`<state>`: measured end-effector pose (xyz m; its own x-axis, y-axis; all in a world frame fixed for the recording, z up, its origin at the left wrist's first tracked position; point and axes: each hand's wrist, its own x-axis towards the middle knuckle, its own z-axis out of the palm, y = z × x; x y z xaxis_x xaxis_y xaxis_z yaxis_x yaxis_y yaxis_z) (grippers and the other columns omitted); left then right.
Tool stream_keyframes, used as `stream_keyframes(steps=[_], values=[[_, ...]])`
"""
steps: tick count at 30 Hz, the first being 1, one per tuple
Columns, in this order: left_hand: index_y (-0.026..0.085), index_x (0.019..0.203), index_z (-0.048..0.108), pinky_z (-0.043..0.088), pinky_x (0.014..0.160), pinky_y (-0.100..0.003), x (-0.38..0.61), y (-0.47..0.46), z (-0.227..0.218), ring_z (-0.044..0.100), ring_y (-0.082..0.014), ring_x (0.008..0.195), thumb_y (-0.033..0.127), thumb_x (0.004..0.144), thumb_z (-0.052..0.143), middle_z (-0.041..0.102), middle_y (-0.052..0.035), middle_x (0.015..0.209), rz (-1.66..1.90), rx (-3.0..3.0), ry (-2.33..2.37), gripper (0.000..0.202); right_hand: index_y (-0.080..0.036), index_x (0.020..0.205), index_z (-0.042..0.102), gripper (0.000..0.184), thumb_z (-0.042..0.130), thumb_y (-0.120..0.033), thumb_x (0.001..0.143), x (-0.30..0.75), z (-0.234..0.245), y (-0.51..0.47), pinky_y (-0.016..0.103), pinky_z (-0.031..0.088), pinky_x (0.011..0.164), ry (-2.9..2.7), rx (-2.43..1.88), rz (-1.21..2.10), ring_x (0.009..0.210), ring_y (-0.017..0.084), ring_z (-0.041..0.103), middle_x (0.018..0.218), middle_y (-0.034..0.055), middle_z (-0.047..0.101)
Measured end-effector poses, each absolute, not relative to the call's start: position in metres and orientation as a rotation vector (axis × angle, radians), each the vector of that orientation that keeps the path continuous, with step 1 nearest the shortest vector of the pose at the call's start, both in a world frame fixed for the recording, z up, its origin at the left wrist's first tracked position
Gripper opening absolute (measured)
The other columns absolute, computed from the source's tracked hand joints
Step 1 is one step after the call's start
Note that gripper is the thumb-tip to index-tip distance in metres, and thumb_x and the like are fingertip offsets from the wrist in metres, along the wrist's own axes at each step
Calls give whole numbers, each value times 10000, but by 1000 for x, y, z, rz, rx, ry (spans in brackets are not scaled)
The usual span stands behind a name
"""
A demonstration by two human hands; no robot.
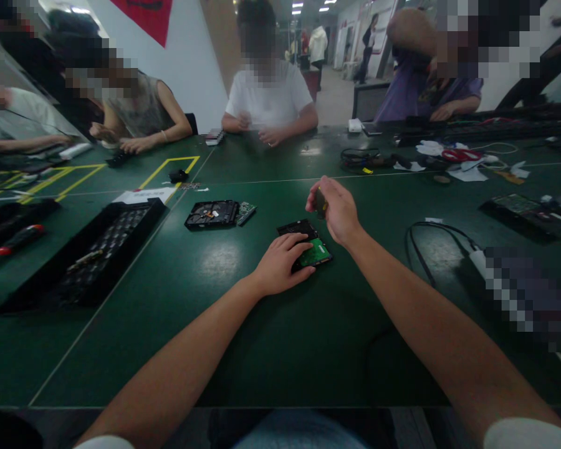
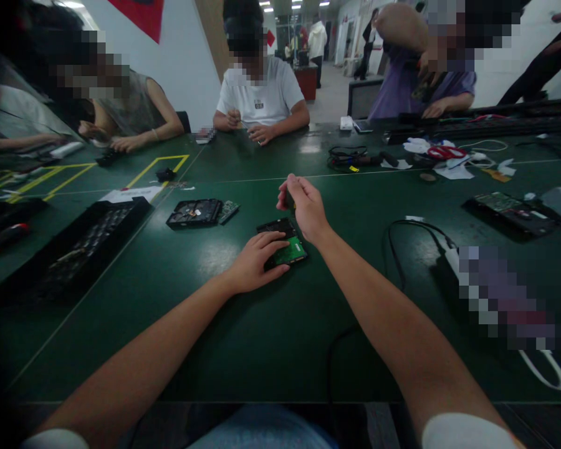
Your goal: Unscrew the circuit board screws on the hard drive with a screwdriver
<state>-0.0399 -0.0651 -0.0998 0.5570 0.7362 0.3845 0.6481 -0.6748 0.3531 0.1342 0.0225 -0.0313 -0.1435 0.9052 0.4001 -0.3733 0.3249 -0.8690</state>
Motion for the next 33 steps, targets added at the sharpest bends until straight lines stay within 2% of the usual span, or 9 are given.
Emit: stream_keyframes(steps=[7,11,16,22,26,30,33], values=[[227,1450,573,428,1199,-570,-40,-65,-100,523,-344,1429,463,951,699,564,-153,1523,768,2627,1173,567,-257,880,560,468,843,-622,805,133,-34,24,252,503,607,-1240,-625,1138,591,112,599,670,-64,632],[246,1448,576,431,1194,-580,-40,-66,-99,527,-349,1427,470,951,698,566,-146,1522,770,2619,1177,559,-252,865,600,501,725,-738,850,133,-32,23,285,545,635,-1236,-587,1233,633,132,637,737,-28,663],[234,1448,577,432,1198,-567,-40,-65,-99,527,-344,1429,471,948,699,566,-147,1524,775,2622,1180,566,-249,831,616,587,560,-829,900,133,-33,24,282,503,568,-1219,-585,1207,569,132,595,655,-28,601],[248,1448,577,433,1189,-592,-40,-65,-100,526,-352,1428,466,947,702,565,-147,1524,779,2615,1175,561,-267,897,549,484,766,-695,841,134,-37,26,256,475,565,-1240,-640,1135,553,112,579,657,-76,592],[236,1449,573,436,1189,-578,-39,-65,-99,526,-347,1427,462,954,696,565,-151,1524,771,2625,1182,558,-264,895,552,444,740,-666,883,134,-37,24,261,487,583,-1232,-621,1130,576,118,598,674,-66,618],[232,1440,578,431,1198,-570,-39,-65,-100,528,-343,1426,467,950,697,568,-147,1520,773,2631,1178,556,-251,838,615,414,737,-643,893,136,-34,23,264,500,616,-1257,-607,1176,633,121,615,725,-36,631],[248,1441,576,427,1195,-585,-39,-65,-100,526,-349,1428,470,949,698,564,-143,1524,772,2625,1180,554,-246,817,660,391,714,-620,914,137,-33,24,267,498,623,-1288,-610,1166,634,126,600,692,-28,613]])
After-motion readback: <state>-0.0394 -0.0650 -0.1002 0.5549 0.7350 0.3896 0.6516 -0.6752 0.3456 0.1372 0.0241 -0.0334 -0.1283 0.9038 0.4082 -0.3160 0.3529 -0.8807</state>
